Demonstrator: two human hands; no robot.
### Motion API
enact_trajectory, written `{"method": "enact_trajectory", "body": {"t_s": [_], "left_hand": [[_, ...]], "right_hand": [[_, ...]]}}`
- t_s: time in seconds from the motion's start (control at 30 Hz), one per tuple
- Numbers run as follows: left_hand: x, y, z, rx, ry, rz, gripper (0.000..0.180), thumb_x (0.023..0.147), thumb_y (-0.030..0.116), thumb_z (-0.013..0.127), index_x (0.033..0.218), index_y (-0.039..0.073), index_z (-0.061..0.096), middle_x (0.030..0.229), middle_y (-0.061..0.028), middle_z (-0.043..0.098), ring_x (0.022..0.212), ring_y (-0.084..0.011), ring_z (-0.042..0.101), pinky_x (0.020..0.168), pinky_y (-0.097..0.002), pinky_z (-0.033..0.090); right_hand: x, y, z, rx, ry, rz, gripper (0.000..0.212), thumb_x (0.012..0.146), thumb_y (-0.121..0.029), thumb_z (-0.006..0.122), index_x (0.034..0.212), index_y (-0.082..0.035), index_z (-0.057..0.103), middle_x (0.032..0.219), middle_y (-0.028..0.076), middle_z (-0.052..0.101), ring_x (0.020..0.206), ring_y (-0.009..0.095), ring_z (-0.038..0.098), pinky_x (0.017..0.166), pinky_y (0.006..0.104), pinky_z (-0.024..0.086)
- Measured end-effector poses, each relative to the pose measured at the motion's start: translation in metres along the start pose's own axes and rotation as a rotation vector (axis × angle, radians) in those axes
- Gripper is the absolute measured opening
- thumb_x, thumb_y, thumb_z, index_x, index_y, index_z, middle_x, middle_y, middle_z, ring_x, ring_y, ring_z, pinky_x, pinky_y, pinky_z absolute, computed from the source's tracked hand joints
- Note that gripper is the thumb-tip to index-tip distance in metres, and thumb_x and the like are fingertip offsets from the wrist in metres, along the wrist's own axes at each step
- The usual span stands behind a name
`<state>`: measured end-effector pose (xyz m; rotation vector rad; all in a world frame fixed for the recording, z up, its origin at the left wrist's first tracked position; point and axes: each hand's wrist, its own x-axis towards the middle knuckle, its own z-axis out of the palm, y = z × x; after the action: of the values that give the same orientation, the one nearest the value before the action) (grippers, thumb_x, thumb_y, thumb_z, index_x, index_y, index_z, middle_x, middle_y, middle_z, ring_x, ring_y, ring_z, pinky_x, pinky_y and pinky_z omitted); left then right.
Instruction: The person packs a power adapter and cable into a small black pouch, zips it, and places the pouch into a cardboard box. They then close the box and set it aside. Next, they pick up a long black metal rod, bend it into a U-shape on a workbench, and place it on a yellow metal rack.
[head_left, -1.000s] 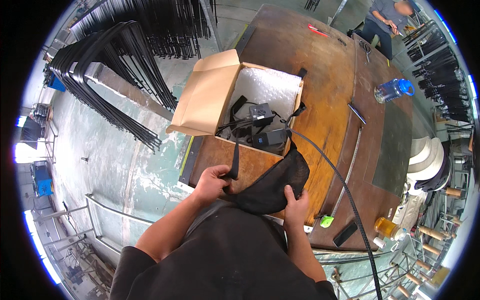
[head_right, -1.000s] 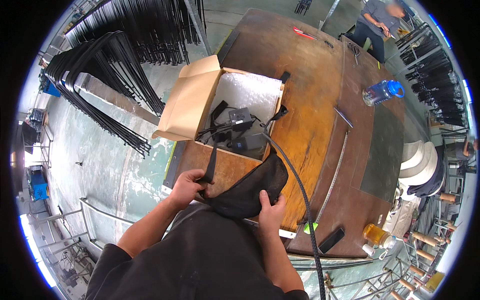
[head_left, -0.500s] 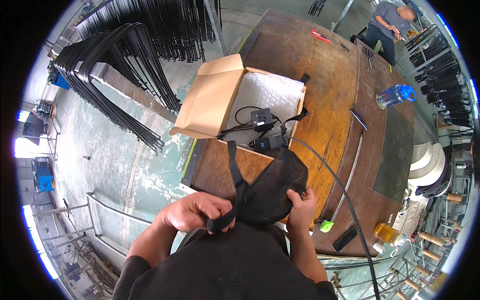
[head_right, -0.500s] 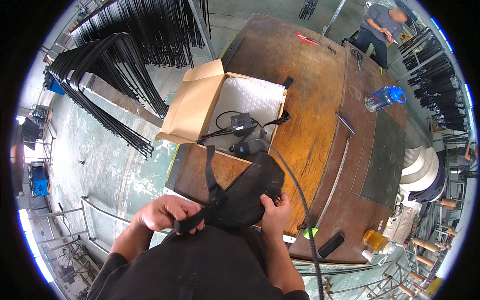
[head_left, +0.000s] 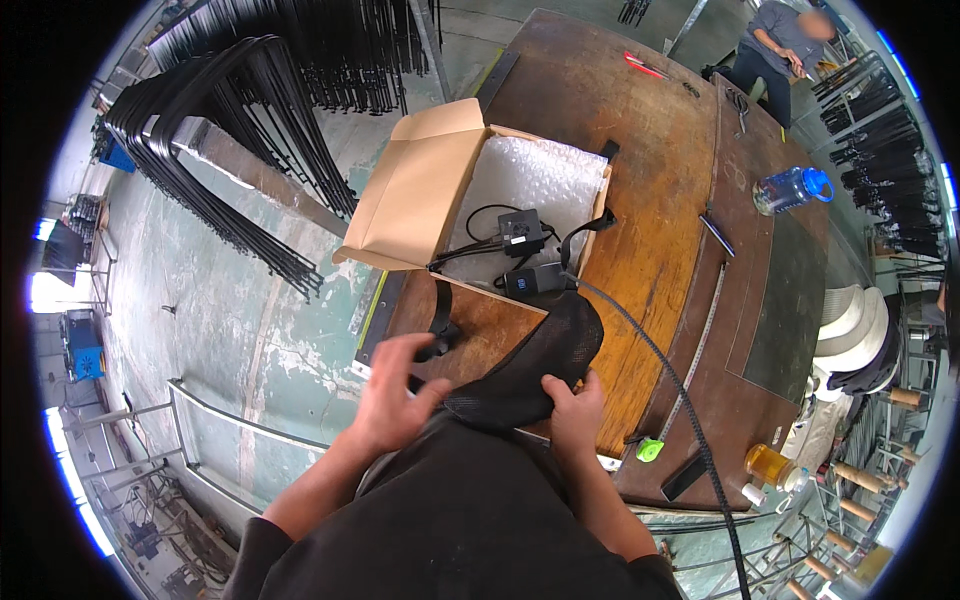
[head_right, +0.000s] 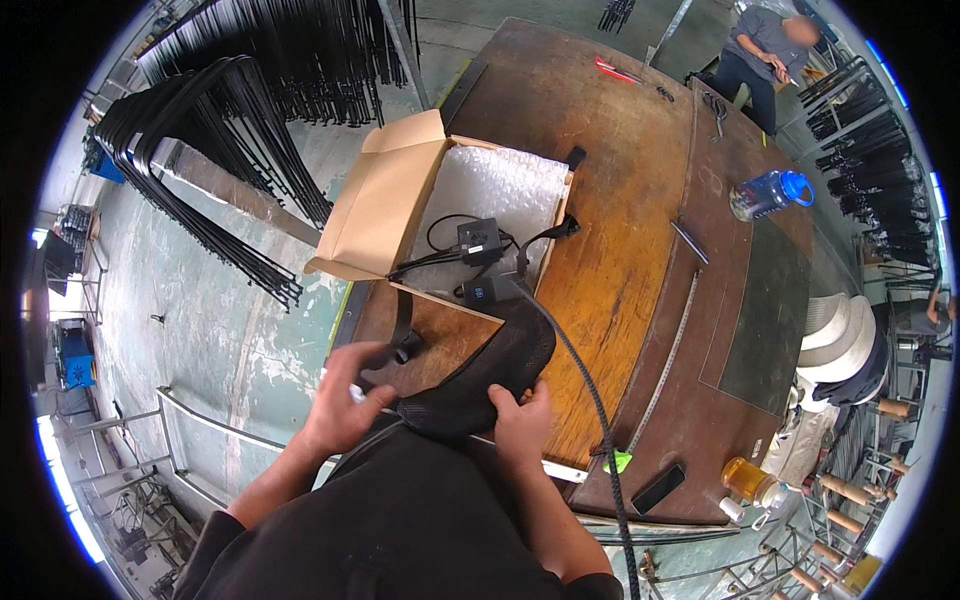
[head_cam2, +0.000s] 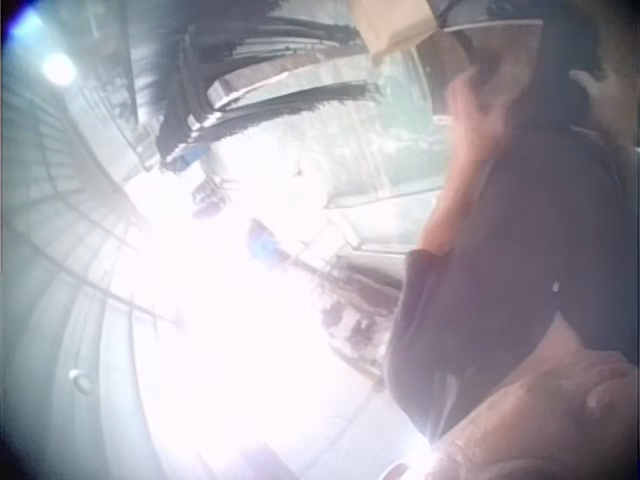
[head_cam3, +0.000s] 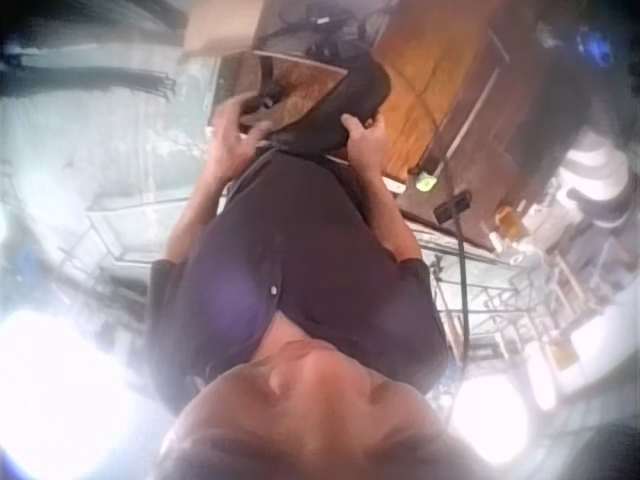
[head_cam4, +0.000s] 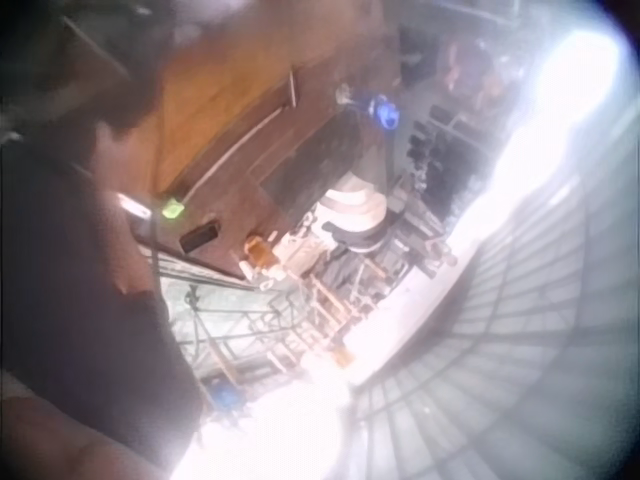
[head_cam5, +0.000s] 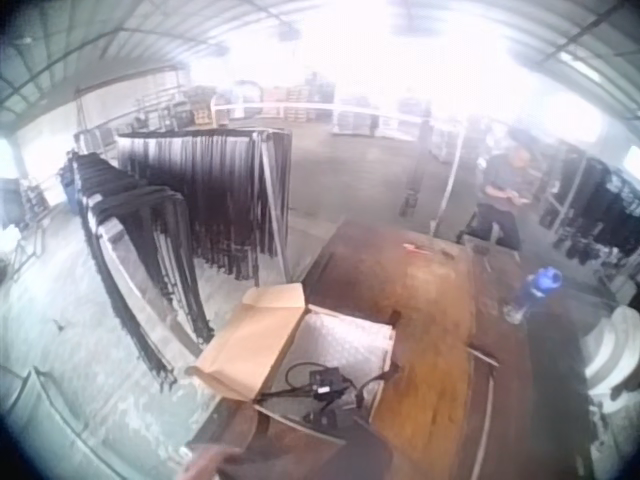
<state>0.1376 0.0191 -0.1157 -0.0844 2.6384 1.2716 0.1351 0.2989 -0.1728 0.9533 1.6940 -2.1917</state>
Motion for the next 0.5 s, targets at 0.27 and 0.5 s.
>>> {"method": "enact_trajectory", "body": {"t_s": [0.27, 0.5], "left_hand": [[0.028, 0.033, 0.052, -0.138, -0.414, -0.01, 0.057, 0.101, 0.019, 0.082, 0.153, 0.008, 0.061, 0.135, -0.0258, 0.075, 0.129, -0.0479, 0.071, 0.109, -0.0533, 0.057], [0.033, -0.007, 0.068, -0.137, -0.304, -0.169, 0.033, 0.099, 0.007, 0.074, 0.132, 0.004, 0.073, 0.124, -0.0262, 0.079, 0.123, -0.0494, 0.073, 0.105, -0.0545, 0.058]], "right_hand": [[-0.002, -0.003, 0.041, -0.003, -0.143, 0.087, 0.026, 0.108, -0.011, 0.078, 0.124, 0.003, 0.063, 0.107, 0.009, 0.075, 0.096, 0.016, 0.073, 0.082, 0.0338, 0.062], [0.023, -0.037, 0.025, -0.54, -0.216, -0.705, 0.019, 0.107, -0.009, 0.08, 0.12, 0.002, 0.071, 0.105, 0.013, 0.077, 0.096, 0.022, 0.077, 0.084, 0.0354, 0.061]]}}
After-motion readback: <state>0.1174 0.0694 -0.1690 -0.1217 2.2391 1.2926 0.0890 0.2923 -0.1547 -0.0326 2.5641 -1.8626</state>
